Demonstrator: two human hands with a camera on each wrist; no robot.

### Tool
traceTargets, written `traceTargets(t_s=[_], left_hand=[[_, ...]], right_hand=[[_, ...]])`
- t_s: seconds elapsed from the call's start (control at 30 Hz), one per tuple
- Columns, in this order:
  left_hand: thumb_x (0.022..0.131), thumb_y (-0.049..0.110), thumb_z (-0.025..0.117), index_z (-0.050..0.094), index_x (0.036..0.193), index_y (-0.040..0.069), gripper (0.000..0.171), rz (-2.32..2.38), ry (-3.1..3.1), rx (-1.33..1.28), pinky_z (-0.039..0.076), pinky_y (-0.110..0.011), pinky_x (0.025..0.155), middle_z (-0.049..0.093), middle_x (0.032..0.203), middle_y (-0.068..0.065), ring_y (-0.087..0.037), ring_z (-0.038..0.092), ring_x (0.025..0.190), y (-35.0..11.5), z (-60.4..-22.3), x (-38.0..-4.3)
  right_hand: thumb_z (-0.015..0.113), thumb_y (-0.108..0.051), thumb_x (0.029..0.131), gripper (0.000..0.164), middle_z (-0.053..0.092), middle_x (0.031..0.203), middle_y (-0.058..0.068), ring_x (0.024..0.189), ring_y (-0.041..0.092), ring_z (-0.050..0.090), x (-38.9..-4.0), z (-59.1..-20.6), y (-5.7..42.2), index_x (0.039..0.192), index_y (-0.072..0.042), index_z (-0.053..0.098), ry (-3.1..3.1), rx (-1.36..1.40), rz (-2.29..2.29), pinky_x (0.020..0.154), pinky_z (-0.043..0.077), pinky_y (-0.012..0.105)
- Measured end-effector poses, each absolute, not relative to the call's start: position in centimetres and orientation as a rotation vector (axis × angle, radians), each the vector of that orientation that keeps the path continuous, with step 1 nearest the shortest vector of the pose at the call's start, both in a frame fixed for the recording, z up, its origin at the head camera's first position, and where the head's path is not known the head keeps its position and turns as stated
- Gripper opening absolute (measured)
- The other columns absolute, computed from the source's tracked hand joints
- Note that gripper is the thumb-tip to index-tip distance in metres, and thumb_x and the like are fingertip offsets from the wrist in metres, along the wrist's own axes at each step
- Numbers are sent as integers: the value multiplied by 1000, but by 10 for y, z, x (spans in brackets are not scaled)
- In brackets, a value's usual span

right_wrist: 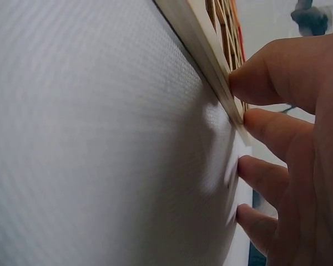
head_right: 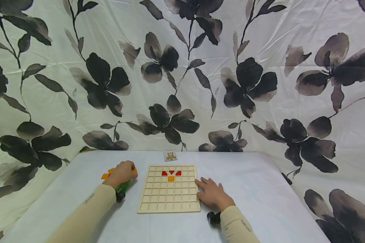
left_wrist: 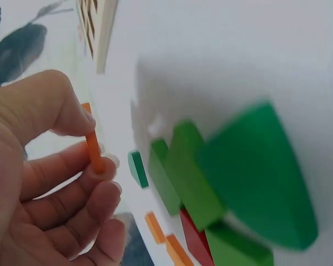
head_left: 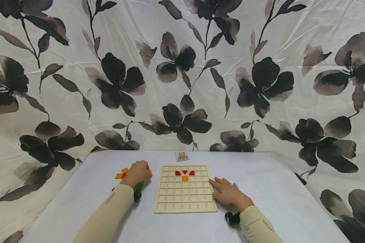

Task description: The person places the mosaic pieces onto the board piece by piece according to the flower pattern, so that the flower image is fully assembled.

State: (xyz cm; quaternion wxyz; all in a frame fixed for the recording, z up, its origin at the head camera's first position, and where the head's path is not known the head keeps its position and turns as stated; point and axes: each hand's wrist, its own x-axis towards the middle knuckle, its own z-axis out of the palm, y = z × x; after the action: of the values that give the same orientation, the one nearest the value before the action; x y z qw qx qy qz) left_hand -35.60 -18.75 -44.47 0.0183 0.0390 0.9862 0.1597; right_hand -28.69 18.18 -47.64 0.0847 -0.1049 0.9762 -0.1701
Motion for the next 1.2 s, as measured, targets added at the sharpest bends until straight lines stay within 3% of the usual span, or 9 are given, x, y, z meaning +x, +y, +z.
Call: traceTargets(t_s=[0.23, 0.63, 0.93, 1.2], left_hand=[[78, 24, 73, 66, 94, 7, 25, 482, 3062, 169, 47, -33, 69, 59, 81, -3, -20, 51, 73, -170, -446, -353], [78, 22, 76, 68, 102, 7, 29, 544, 3004, 275, 49, -37, 78, 63, 90, -2, -19, 53, 79, -143, -446, -345], [76, 23, 76, 66, 90, 12, 21, 552, 2990, 408, 44, -33, 70, 59, 84, 1, -16, 50, 75, -122, -447, -341], [77, 21, 74, 64, 89, 11, 18, 540, 2989, 519, 44, -34, 70, 59, 84, 1, -16, 50, 74, -106, -450, -341]], right_hand=[[52, -31, 89, 57, 37, 155, 9, 145, 39, 27, -288, -477, 182, 146, -22, 45, 2906, -310, -512, 109, 15, 71], [51, -31, 91, 56, 36, 155, 9, 145, 39, 26, -287, -476, 182, 146, -22, 44, 2901, -311, -505, 109, 15, 70], [52, -31, 92, 56, 36, 155, 8, 145, 38, 26, -287, -477, 182, 146, -22, 44, 2908, -306, -506, 110, 15, 71], [51, -30, 92, 56, 36, 155, 8, 145, 38, 26, -286, -478, 183, 146, -23, 44, 2911, -308, -508, 109, 15, 71]])
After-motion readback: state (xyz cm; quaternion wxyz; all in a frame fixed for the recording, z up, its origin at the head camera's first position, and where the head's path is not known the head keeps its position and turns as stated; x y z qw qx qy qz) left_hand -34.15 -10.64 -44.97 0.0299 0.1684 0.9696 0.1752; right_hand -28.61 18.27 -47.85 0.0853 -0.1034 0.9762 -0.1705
